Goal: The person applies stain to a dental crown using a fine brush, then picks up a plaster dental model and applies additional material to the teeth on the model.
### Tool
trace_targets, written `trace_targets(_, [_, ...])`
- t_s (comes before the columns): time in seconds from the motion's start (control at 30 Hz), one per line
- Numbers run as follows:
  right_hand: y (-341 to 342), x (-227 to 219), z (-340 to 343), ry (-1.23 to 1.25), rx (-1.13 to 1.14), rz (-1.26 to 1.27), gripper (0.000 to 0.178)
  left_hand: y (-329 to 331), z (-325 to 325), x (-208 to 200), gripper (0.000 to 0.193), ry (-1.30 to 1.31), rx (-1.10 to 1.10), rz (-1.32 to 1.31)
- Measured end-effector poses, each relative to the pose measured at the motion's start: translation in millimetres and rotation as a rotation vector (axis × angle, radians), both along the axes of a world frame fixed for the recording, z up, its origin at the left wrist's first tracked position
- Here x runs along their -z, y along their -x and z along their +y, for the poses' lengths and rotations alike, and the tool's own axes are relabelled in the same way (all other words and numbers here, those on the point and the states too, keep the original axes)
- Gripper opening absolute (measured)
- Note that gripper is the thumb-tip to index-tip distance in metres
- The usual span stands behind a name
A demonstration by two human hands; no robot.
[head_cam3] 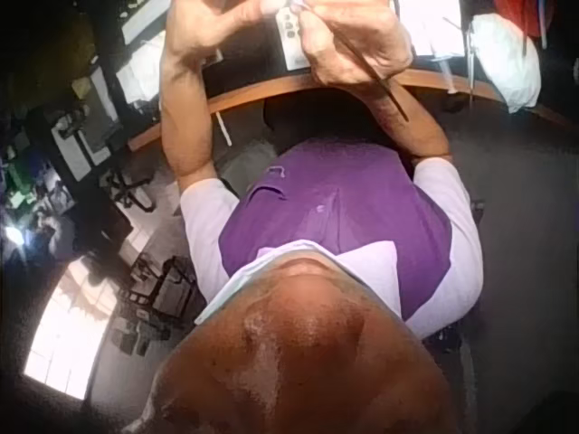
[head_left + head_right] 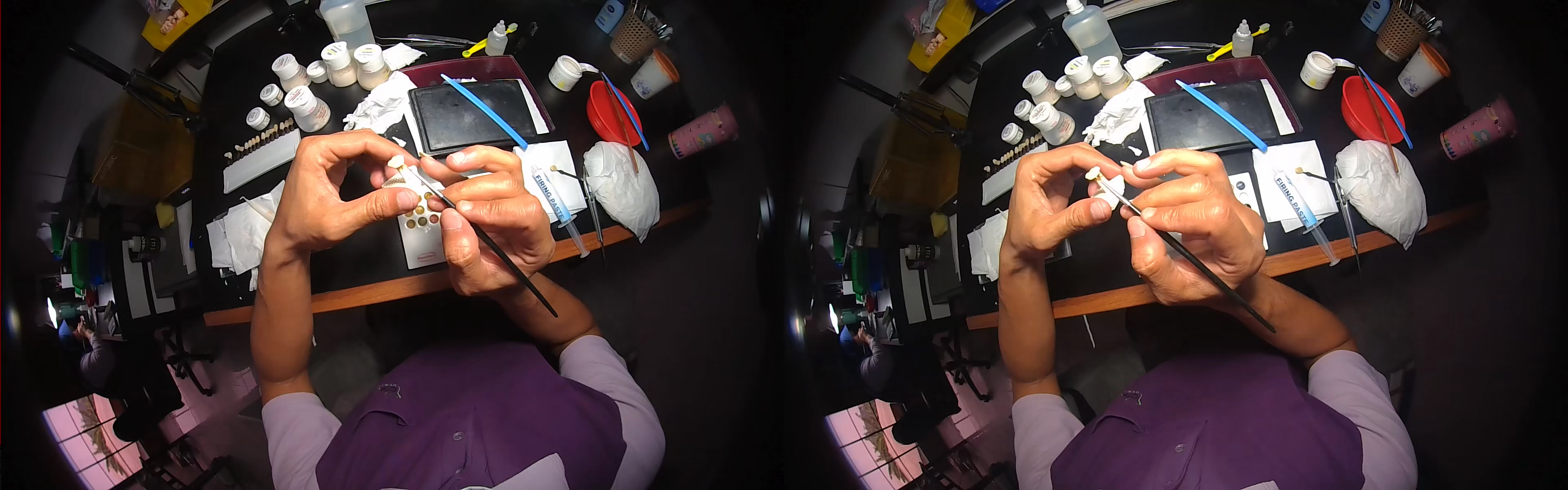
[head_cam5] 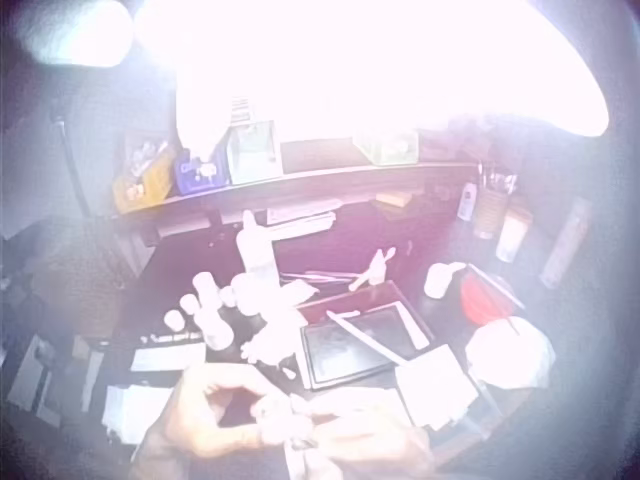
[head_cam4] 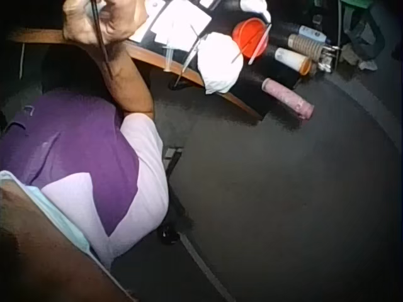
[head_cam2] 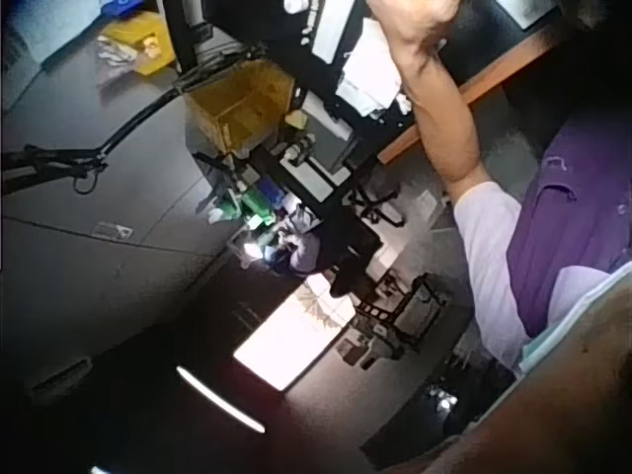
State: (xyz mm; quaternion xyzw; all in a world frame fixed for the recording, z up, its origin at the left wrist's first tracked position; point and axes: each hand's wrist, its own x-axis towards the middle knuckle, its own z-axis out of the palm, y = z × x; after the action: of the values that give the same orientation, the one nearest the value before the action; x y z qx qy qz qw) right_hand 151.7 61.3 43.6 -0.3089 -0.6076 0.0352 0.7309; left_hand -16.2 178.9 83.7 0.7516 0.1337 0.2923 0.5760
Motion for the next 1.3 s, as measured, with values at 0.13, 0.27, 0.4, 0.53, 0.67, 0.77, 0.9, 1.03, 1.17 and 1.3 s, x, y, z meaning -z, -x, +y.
trace_targets(0.13, [-2.9,0.4,0.2,0.007,0.018,-0.036,0.022,-1.3,0.2,1.3,0.03,0.001,0.002,-0.004])
trace_targets(0.27, [-3.1,2.0,-0.5,0.019,-0.022,-0.009,0.021,0.0,1.0,1.4,0.03,-0.014,0.011,0.01])
trace_targets(0.4, [-4.3,0.6,-1.6,0.019,-0.048,0.006,0.021,-2.2,0.0,-2.0,0.028,-0.009,0.026,-0.007])
trace_targets(0.53, [-3.9,1.3,0.5,0.0,-0.015,-0.009,0.02,-1.8,0.5,0.1,0.026,0.004,0.026,0.008])
trace_targets(0.67, [-4.7,0.4,2.3,-0.01,0.01,-0.039,0.021,-2.4,0.3,-0.9,0.026,0.005,0.034,0.0])
trace_targets(0.77, [-6.7,0.2,0.7,0.004,-0.018,-0.095,0.023,-1.6,0.4,-0.6,0.026,0.006,0.031,0.001])
trace_targets(0.9, [-8.8,1.7,0.8,0.002,-0.012,-0.113,0.023,-2.5,-0.5,0.3,0.026,0.029,0.022,0.001])
trace_targets(1.03, [-6.6,4.0,-0.6,0.017,-0.027,-0.075,0.023,-2.7,-0.4,-1.5,0.027,0.004,0.022,0.01])
trace_targets(1.17, [-8.5,3.2,0.2,-0.002,-0.036,-0.088,0.023,-1.1,2.3,2.8,0.028,-0.021,0.016,0.012])
trace_targets(1.3, [-5.8,1.2,3.5,-0.015,0.011,-0.034,0.021,-1.5,0.9,0.1,0.029,-0.014,0.011,0.023])
